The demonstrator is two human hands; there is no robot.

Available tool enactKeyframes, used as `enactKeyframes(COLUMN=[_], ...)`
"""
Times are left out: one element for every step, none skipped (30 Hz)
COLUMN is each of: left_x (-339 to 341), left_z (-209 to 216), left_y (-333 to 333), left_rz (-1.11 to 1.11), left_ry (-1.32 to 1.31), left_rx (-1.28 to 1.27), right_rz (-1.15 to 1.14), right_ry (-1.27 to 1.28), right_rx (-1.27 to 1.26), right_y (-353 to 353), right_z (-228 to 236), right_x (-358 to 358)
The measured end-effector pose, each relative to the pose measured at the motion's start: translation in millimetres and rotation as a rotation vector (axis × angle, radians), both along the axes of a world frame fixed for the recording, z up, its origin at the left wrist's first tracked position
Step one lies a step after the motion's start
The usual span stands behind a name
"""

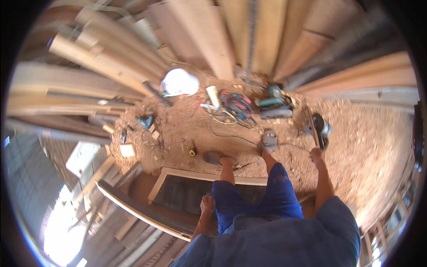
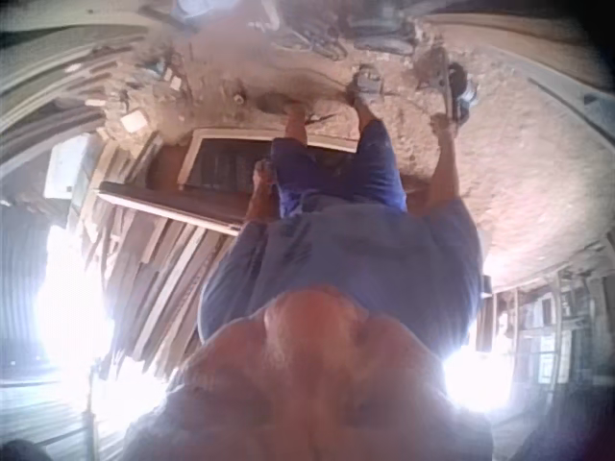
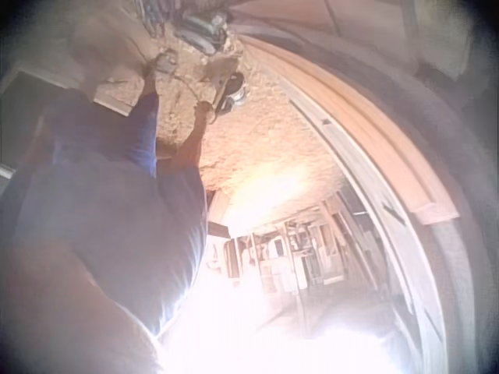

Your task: The person uses an electric router to shape a wooden plank, then applies adhesive to a wooden joint using a small brush before fitting the pieces together.

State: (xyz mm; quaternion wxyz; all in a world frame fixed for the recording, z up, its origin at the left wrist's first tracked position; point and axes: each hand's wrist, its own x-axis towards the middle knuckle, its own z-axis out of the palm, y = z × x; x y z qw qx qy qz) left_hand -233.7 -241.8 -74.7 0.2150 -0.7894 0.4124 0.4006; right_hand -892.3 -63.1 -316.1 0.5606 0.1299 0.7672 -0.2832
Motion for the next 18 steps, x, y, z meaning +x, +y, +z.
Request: enactKeyframes(left_x=[24,40,38,35,36,53,78,101,125,150,171,195,203,210,220,229,237,243], left_z=[12,22,31,54,70,75,82,90,104,118,130,141,146,155,163,164,164,163], left_y=[14,32,32,26,19,24,34,47,58,57,65,86,86,87,89,103,115,120], left_rz=[0.050,0.109,0.180,0.312,0.440,0.517,0.574,0.631,0.714,0.734,0.752,0.771,0.827,0.827,0.823,0.897,0.940,0.990], left_ry=[-0.041,-0.071,-0.063,-0.217,-0.367,-0.379,-0.540,-0.712,-0.753,-0.785,-0.817,-0.795,-0.794,-0.839,-0.880,-0.881,-0.880,-0.867], left_rx=[-0.089,-0.174,-0.204,-0.241,-0.266,-0.287,-0.363,-0.425,-0.425,-0.467,-0.498,-0.425,-0.426,-0.450,-0.475,-0.426,-0.421,-0.344], right_rz=[0.193,0.393,0.448,0.517,0.515,0.511,0.528,0.547,0.633,0.725,0.792,0.874,0.930,0.971,1.009,1.054,1.092,1.182], right_ry=[0.063,0.155,0.125,0.084,0.075,0.050,0.022,-0.014,-0.207,-0.090,-0.107,-0.028,0.093,0.103,0.057,0.008,0.016,-0.019], right_rx=[0.034,0.060,0.040,0.019,-0.046,-0.110,-0.143,-0.171,-0.174,-0.185,-0.198,-0.163,-0.138,-0.157,-0.174,-0.186,-0.197,-0.206], right_y=[-59,-108,-138,-172,-193,-209,-228,-247,-271,-292,-314,-336,-357,-375,-390,-405,-415,-427], right_z=[31,71,91,110,118,120,124,126,130,140,155,172,186,196,208,220,229,237], right_x=[42,76,84,103,115,125,140,149,151,172,195,226,249,278,305,332,363,400])
